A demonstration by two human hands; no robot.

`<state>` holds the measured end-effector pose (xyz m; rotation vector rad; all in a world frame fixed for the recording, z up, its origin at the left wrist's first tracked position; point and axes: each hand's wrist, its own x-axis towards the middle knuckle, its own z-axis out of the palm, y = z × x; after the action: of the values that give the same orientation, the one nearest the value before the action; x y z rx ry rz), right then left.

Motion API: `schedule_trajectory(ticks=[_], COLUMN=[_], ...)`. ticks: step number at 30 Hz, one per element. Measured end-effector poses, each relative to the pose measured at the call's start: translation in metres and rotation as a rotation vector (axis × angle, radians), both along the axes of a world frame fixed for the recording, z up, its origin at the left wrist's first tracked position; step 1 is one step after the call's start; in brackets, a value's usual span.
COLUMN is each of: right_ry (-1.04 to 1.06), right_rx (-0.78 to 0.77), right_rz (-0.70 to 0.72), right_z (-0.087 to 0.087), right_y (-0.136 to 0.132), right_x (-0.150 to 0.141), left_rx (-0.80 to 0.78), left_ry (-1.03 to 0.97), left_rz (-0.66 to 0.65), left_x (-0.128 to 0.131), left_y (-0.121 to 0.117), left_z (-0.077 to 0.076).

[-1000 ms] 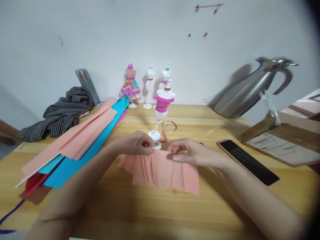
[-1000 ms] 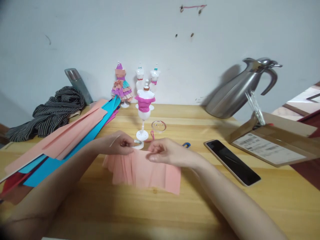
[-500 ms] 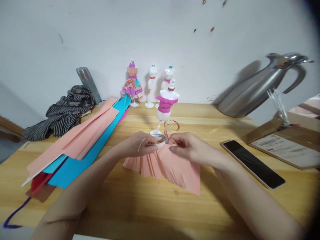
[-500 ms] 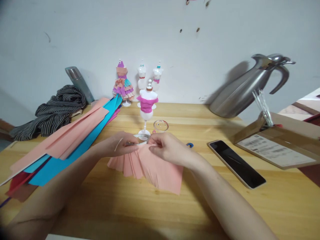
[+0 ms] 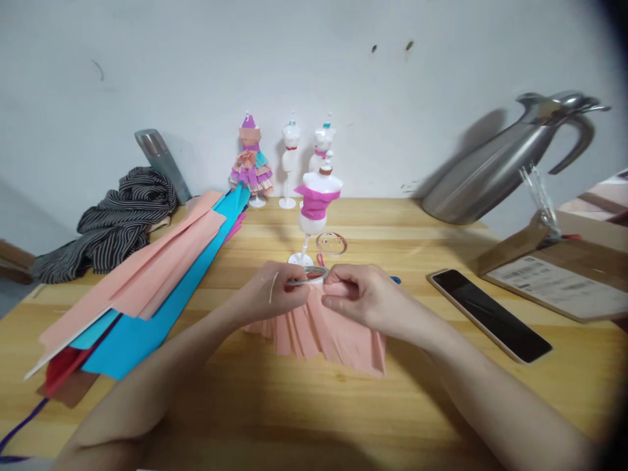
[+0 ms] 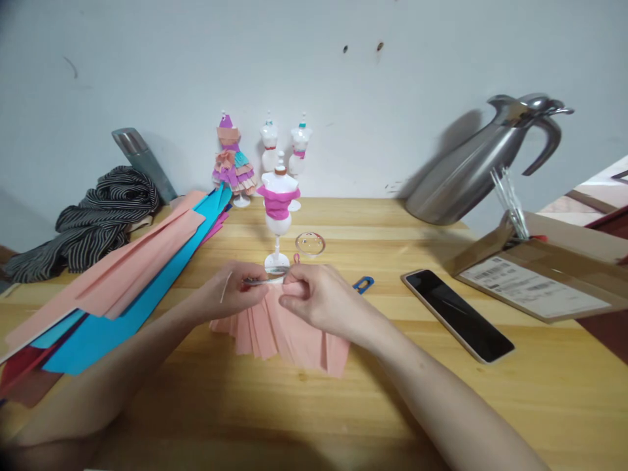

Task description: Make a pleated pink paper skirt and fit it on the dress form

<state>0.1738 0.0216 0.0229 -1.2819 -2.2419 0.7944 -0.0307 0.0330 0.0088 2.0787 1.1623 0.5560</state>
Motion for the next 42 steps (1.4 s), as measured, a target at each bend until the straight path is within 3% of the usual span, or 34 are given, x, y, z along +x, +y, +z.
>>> schedule_trajectory(ticks=[3,10,17,23,28,36,39,42], right_ry=[0.035,0.155,0.001,0.062,0.037,0.115,0.104,0.069], right_rx=[-0.015,-0.121,-0.318,-0.416,-0.393,-0.254,-0.146,0.029], right_rz=[0.013,0.001,0.243,0.244,0.245,0.120,0.034,-0.052], right_z=[-0.001,-0.012,-0.017,-0.015,-0.014,0.005,0.009,0.011], right_y=[0.000,0.009,0.013,0.015,0.013,0.001,-0.006,-0.013], right_x=[0.000,0.003,0.005,0.007,0.006,0.007,0.005,0.004], left_rx=[-0.081,-0.390,-0.521,-0.555,-0.588,-0.537,-0.397,-0.153], left_ry=[-0.032,-0.118,-0.230,-0.334,-0.254,-0.346,-0.288,-0.219], left_rz=[-0.027,-0.276,-0.290,-0.314,-0.381,-0.154,-0.096,-0.023], left_x=[-0.001,-0.008,-0.010,-0.012,-0.014,-0.005,-0.001,0.002], left_y=[0.002,0.011,0.014,0.017,0.016,0.008,0.005,0.000], left_z=[0.000,0.001,-0.014,-0.022,-0.013,-0.005,-0.001,0.002])
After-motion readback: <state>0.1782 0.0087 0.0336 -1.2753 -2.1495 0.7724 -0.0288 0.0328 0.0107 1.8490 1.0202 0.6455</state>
